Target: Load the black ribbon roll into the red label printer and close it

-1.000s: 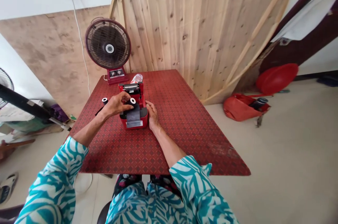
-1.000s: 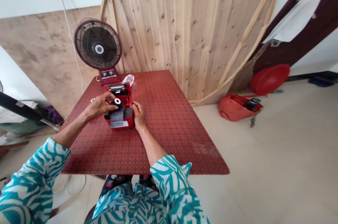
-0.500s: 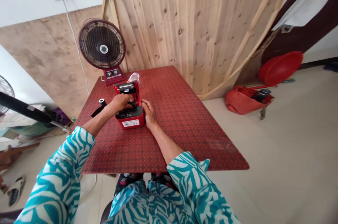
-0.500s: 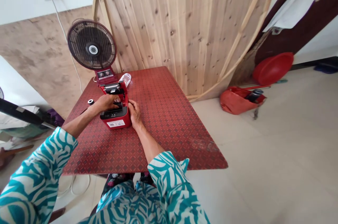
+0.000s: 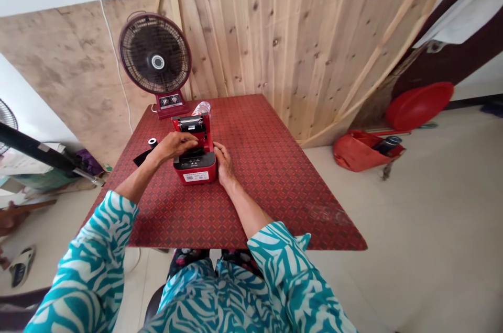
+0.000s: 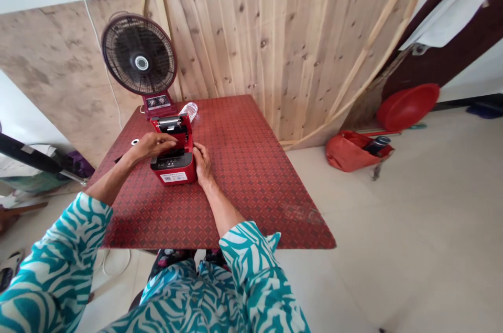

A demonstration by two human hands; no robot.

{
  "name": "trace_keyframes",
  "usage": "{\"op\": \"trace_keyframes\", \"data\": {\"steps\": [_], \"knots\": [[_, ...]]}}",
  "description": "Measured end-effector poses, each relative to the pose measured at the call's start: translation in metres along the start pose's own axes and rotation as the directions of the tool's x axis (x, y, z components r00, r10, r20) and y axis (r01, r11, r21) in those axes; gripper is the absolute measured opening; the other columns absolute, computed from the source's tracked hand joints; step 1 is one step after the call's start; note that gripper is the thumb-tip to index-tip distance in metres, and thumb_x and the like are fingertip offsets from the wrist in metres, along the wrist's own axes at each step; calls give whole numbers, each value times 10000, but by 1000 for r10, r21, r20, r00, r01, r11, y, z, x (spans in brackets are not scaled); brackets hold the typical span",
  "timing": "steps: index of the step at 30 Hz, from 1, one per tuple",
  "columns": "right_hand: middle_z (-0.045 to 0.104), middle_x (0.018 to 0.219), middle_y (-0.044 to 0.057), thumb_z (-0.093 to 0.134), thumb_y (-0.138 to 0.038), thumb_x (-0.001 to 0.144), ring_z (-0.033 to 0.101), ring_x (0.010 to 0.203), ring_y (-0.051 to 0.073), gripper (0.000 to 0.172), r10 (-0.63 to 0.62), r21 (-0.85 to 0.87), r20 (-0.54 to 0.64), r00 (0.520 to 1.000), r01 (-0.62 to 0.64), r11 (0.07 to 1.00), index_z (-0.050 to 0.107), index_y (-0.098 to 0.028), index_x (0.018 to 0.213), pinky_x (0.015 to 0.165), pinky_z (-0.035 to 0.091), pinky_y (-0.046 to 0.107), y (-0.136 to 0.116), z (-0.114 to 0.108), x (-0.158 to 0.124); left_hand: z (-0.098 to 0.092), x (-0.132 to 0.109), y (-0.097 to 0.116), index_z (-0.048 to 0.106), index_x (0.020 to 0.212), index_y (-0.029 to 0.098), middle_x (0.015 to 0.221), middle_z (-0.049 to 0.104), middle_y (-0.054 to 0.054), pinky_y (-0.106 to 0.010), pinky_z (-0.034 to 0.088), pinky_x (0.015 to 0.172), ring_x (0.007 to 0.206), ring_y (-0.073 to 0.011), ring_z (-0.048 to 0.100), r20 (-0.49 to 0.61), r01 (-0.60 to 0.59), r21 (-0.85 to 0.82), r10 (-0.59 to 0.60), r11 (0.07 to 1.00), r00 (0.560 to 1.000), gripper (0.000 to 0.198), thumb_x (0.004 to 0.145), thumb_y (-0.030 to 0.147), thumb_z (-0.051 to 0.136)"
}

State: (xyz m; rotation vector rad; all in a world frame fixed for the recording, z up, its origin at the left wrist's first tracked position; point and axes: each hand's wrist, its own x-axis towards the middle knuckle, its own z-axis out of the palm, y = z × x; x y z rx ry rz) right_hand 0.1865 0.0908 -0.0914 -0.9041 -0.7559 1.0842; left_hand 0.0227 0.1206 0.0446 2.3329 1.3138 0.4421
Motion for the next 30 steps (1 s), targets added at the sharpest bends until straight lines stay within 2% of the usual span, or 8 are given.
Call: {"op": "trace_keyframes", "data": {"steps": [2,6,10,13,16,19,23,30], "knots": [[696,1080,11,639,-512,748,586,1103,204,381,3,5,-2,1000,-3,1000,698,-264,1030,1025,446,383,0,0,0,-1,-26,-1,752,1087,196,915,761,-41,-299,526,789,825,-209,682,-69,36,-35,-38,999,997,436,883,515,535],[692,1102,21,648,-518,731,585,1106,211,396,1,0,-15,1000,-1,1000,705,-252,1018,1033,439,389,-2,-1,-1,8,-58,-3,741,1124,199,949,752,-45,-308,531,774,768,-190,664,-83,9,-44,-13,999,996,453,833,526,624],[702,1094,23,650,-516,737,586,1114,212,393,2,-12,-14,1000,-2,1000,702,-251,1023,1004,461,383,-1,-3,-1,19,-55,-2,743,1079,214,1019,753,-42,-318,530,863,882,-200,684,-162,-54,-48,46,997,986,324,866,414,603],[711,1085,18,655,-518,740,588,1121,211,389,-7,-26,-27,1000,6,1000,702,-256,1023,977,482,374,2,-4,1,24,-49,1,744,1018,227,988,761,-29,-310,526,871,890,-191,694,-206,-55,-17,51,998,977,257,899,365,562],[712,1087,13,658,-520,742,593,1119,210,389,-9,-32,-22,1000,9,999,700,-258,1027,973,487,372,5,-5,2,27,-49,4,737,982,232,943,765,-32,-327,513,888,884,-193,698,-257,-100,70,114,993,960,222,910,343,559],[713,1081,17,644,-519,756,597,1121,211,387,-13,-31,-13,1000,12,999,696,-255,1035,967,491,372,7,-5,3,30,-57,5,725,947,234,949,770,-37,-376,473,973,920,-203,700,-284,-163,155,202,974,937,189,915,328,563],[714,1085,24,647,-515,746,606,1111,213,391,-7,-14,-13,1000,7,1000,694,-252,1031,963,493,374,6,-4,3,34,-72,4,708,922,230,1055,765,-47,-411,414,1048,1001,-197,692,-289,-279,177,321,944,902,182,937,311,545],[719,1043,31,655,-516,706,646,968,194,433,25,8,-21,999,-25,1000,672,-228,1029,951,485,385,0,-5,0,44,-85,-1,711,918,244,1124,737,-64,-452,388,1063,1065,-212,661,-331,-315,198,365,928,870,176,927,329,557]]}}
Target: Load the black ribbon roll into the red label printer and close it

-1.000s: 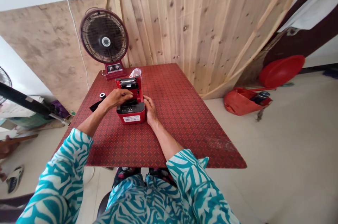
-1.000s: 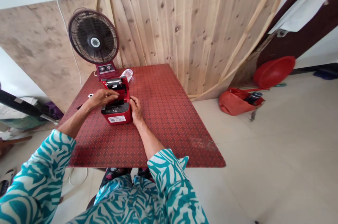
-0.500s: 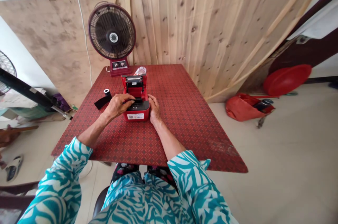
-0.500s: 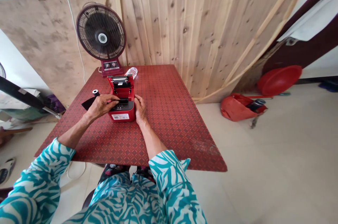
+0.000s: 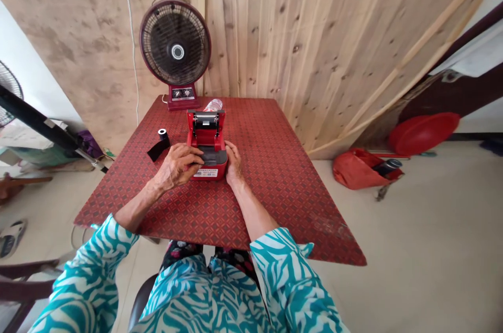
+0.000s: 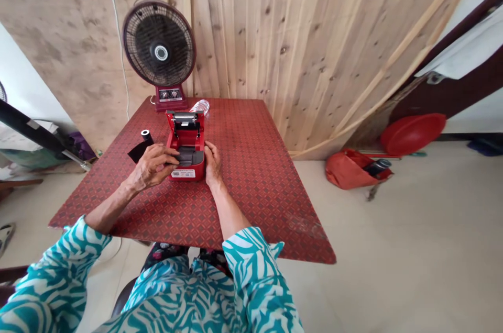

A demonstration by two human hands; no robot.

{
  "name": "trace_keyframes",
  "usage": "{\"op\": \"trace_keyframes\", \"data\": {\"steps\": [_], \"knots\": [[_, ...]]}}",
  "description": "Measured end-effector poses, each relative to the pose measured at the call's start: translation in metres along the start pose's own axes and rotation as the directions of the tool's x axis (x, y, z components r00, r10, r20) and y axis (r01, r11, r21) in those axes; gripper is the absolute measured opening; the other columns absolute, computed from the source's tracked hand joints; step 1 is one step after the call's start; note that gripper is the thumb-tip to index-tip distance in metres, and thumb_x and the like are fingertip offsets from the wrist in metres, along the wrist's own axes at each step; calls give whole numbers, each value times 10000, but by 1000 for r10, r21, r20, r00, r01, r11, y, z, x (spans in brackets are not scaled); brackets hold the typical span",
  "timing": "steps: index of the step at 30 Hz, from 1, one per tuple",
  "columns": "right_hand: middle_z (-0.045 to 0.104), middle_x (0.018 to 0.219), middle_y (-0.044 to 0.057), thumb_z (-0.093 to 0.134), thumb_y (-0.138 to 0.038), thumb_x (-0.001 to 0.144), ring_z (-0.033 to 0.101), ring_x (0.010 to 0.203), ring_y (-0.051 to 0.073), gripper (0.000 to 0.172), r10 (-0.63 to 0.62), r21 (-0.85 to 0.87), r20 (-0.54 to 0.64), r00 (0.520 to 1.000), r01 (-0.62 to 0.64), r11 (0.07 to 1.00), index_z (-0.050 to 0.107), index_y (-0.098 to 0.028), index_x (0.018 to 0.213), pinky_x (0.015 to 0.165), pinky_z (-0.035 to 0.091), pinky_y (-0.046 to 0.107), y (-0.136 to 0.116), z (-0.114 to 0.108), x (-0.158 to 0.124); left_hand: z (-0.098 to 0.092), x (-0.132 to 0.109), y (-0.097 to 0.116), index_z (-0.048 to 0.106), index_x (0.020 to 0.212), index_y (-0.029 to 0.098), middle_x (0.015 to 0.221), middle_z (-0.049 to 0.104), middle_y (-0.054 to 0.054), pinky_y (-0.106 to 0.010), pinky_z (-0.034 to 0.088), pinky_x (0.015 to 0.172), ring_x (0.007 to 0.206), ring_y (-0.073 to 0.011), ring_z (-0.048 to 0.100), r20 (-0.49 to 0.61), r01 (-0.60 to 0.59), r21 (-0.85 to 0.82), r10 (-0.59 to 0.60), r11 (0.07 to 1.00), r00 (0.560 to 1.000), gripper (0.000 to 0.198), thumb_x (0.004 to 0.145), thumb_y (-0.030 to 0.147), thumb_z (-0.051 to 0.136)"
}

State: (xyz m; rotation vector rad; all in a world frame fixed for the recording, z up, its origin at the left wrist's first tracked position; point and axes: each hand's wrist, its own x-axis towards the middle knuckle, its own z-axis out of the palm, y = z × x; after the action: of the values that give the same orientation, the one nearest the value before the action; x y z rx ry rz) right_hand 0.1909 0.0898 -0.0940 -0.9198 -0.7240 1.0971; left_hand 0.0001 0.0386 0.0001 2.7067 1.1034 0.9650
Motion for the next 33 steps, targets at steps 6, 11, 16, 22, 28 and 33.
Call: {"op": "trace_keyframes", "data": {"steps": [6,11,16,22,28,33], "knots": [[718,1051,36,593,-578,775,658,973,187,454,12,-92,27,1000,-9,996,645,-254,1089,850,519,354,-10,1,37,14,-12,1,705,956,237,1187,699,-90,-469,431,1020,1181,-252,599,-175,-138,66,147,988,973,124,895,264,601],[721,986,-16,555,-672,768,653,926,151,502,-13,-101,115,993,24,995,643,-279,1069,780,473,273,-33,28,79,24,-20,3,706,989,226,1297,639,-113,-502,434,1035,1308,-297,505,-275,-149,106,173,983,946,148,867,235,622],[731,852,-1,530,-733,767,643,906,172,536,29,-137,132,991,-10,990,674,-223,841,804,448,299,-53,35,80,26,-24,2,708,1041,214,1369,587,-131,-521,419,1070,1376,-319,428,-317,-178,114,205,977,926,203,849,201,643],[728,1008,-7,745,-461,640,618,1016,174,271,-25,-172,90,996,40,984,706,-223,763,926,445,329,-53,10,31,28,-28,-1,735,1045,251,1418,558,-100,-564,383,1100,1401,-339,388,-268,-105,82,124,991,955,221,840,242,651],[734,1014,-14,741,-363,639,647,959,167,379,33,-27,60,998,-32,999,682,-248,995,933,493,358,-35,3,4,27,-24,0,744,1005,246,1382,575,-100,-539,358,1125,1385,-316,412,-345,-93,-75,62,993,937,170,875,291,645],[728,1089,7,734,-353,669,656,1025,173,396,47,-16,55,997,-46,999,670,-235,1041,964,509,368,-30,3,7,30,-1,-11,677,1140,214,1320,608,-107,-449,430,1055,1238,-263,551,-273,322,-647,-605,691,748,346,876,430,619]]}}
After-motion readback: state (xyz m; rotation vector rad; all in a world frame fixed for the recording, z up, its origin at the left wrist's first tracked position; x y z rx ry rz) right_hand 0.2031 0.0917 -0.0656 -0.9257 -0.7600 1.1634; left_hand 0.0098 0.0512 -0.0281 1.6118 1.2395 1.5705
